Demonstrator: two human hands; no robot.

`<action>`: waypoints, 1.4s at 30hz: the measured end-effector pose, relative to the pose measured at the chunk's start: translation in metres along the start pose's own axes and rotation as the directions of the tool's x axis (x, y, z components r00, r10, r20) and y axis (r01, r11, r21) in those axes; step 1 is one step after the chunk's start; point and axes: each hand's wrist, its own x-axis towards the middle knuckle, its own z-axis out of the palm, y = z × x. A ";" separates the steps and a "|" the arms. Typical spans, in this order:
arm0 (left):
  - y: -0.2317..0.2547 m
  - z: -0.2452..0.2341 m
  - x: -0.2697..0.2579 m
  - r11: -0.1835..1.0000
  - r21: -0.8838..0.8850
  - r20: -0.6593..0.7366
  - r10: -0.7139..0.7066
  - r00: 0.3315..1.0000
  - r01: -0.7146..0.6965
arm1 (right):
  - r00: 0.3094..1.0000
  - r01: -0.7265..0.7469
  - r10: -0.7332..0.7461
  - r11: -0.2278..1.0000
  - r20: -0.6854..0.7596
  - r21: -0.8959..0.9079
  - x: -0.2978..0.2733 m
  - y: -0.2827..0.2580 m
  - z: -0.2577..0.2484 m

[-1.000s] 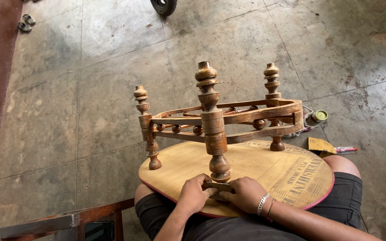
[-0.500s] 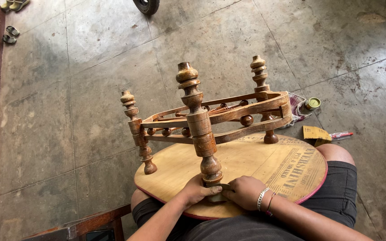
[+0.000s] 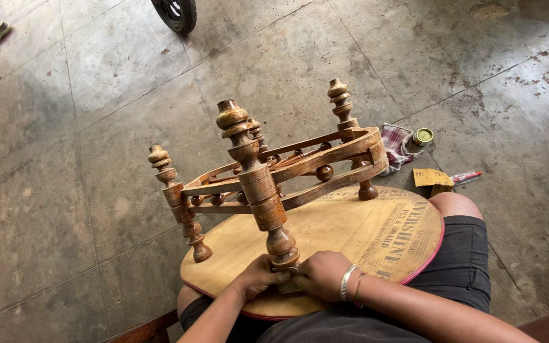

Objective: The person sands the surfaces of a decorative wooden stand by hand using sandpaper. They hold the stand on a board on their lap, rotating it to reach the different legs and frame pieces.

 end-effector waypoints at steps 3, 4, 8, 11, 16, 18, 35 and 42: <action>-0.003 0.023 0.002 0.998 0.059 -0.247 -0.008 0.969 0.023 | 0.985 -0.165 0.162 0.985 0.056 0.044 -0.002 0.010 -0.009; 0.003 0.023 0.002 0.997 0.073 -0.235 -0.019 0.972 0.037 | 0.983 -0.178 0.176 0.984 0.053 0.032 0.001 0.010 -0.010; 0.019 0.007 -0.013 0.996 0.057 -0.060 -0.070 0.996 0.074 | 0.994 -0.095 0.093 0.995 0.064 0.031 0.003 -0.008 0.003; 0.022 -0.002 -0.008 0.992 0.091 0.024 -0.087 0.996 0.084 | 0.993 -0.082 0.081 0.997 0.080 -0.001 0.004 -0.016 0.001; 0.007 0.013 -0.001 0.986 0.166 -0.176 0.046 0.983 -0.016 | 0.988 -0.156 0.156 0.986 0.001 0.056 0.004 -0.009 -0.018; 0.004 0.028 0.001 0.963 0.265 -0.383 0.057 0.922 0.051 | 0.968 -0.246 0.248 0.968 -0.033 0.055 0.005 -0.002 -0.024; 0.009 0.038 -0.001 0.951 0.310 -0.378 0.118 0.918 0.005 | 0.987 -0.155 0.153 0.987 0.044 0.034 0.008 0.016 -0.010; 0.025 0.062 -0.022 0.927 0.363 -0.452 0.088 0.887 0.093 | 0.987 -0.028 0.060 0.976 -0.147 0.214 0.002 0.005 -0.018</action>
